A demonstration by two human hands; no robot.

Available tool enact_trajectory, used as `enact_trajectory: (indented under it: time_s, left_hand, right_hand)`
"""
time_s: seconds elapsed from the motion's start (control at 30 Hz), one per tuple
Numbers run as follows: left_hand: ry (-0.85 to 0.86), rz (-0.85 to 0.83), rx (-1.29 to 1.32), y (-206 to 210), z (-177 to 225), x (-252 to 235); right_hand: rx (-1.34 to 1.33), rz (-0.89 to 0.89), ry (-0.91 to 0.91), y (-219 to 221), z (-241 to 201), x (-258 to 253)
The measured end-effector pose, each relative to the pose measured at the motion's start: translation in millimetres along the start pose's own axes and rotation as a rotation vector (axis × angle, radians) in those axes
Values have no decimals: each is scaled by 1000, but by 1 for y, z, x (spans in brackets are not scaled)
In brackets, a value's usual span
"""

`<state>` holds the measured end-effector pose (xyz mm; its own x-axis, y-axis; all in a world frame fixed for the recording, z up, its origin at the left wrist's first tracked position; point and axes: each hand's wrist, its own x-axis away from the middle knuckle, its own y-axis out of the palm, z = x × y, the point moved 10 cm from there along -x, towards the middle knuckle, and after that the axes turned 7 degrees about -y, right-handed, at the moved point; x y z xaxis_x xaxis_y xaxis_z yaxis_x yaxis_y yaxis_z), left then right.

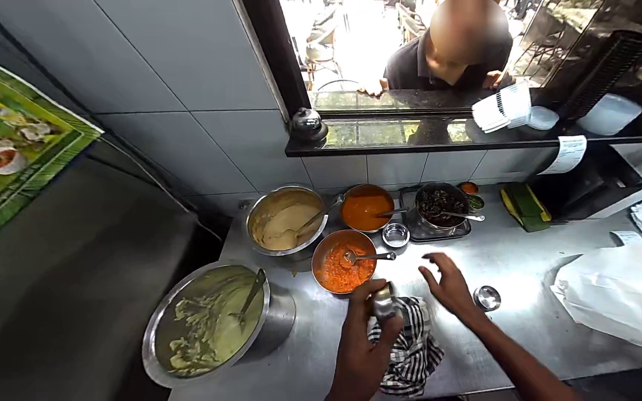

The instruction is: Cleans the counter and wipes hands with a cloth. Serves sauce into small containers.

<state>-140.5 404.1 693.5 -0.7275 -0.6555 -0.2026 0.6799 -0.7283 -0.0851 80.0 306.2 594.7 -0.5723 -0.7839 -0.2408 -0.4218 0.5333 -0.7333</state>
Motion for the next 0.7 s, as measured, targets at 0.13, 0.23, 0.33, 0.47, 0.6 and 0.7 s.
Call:
enact_trajectory:
  time_s: [0.13,0.23,0.33,0.47,0.6,0.7]
  left_hand:
    - [-68,47,-757,-26,-89,33]
    - [-180,77,-694,-48,-106,59]
    - [-280,145,-606,-66,-106,68]
    - [-243,289,-326,-87,-105,62]
    - [-249,336,103,-93,-102,40]
    - [-310,356,249,-95,-105,23]
  right_hand:
    - [239,-96,-103,9,17,-101]
    - [474,-258,-80,32,31,-162]
    - [581,-425,46,49,38,-193]
    - [360,-547,205,75,54,-206]
    - [173,-483,-16,83,32,-207]
    - [385,-343,-214,49,-13,-189]
